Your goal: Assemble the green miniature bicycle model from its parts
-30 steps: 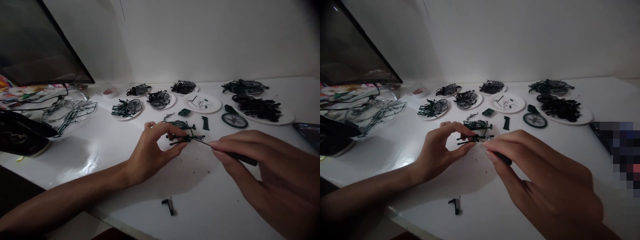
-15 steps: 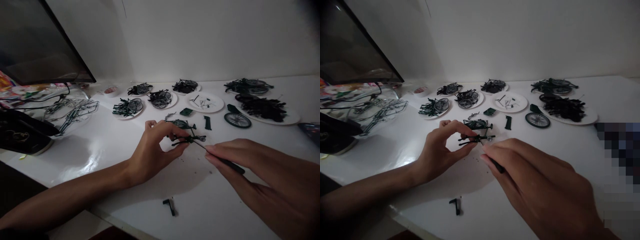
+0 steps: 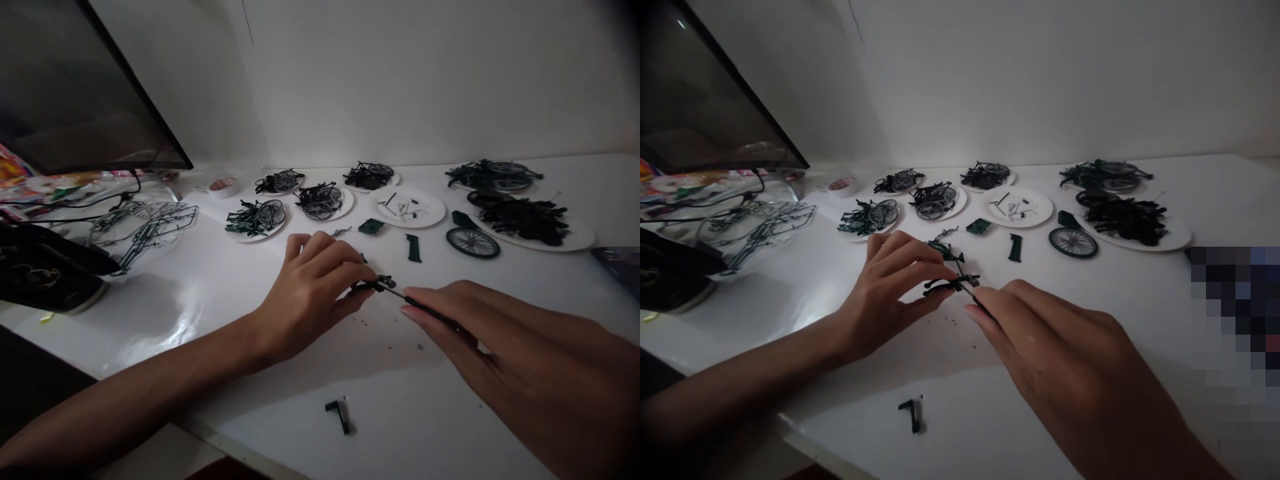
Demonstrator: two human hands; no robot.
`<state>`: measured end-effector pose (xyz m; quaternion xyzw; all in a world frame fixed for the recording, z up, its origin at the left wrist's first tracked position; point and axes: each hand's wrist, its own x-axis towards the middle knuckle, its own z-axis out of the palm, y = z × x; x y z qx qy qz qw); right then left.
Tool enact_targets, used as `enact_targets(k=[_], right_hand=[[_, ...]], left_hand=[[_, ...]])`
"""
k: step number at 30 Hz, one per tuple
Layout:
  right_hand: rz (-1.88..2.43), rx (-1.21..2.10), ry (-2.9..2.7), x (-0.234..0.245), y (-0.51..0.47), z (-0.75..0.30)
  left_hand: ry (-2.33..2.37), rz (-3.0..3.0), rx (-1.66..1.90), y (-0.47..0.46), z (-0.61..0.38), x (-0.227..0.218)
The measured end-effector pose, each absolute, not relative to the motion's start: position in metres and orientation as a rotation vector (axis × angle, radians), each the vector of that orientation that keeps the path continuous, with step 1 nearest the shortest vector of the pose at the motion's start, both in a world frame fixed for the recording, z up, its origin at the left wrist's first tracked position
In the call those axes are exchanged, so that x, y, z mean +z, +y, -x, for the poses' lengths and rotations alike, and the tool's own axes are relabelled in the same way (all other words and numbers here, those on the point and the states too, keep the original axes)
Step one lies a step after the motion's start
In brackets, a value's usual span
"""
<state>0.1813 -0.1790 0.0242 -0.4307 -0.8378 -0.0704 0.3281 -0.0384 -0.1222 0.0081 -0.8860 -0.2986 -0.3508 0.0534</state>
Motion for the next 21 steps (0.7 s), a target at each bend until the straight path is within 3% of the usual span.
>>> enact_targets(k=[10, 21], right_hand=[[1.159, -0.185, -2.249, 0.009, -0.172, -0.191], [1.214, -0.022, -2.284, -0.002, -0.175, -0.193]], left_hand=[[-0.577, 2.697, -0.874, -0.108, 0.042, 0.008], [-0.574, 2.838, -1.174, -0.103, 0.042, 0.004]])
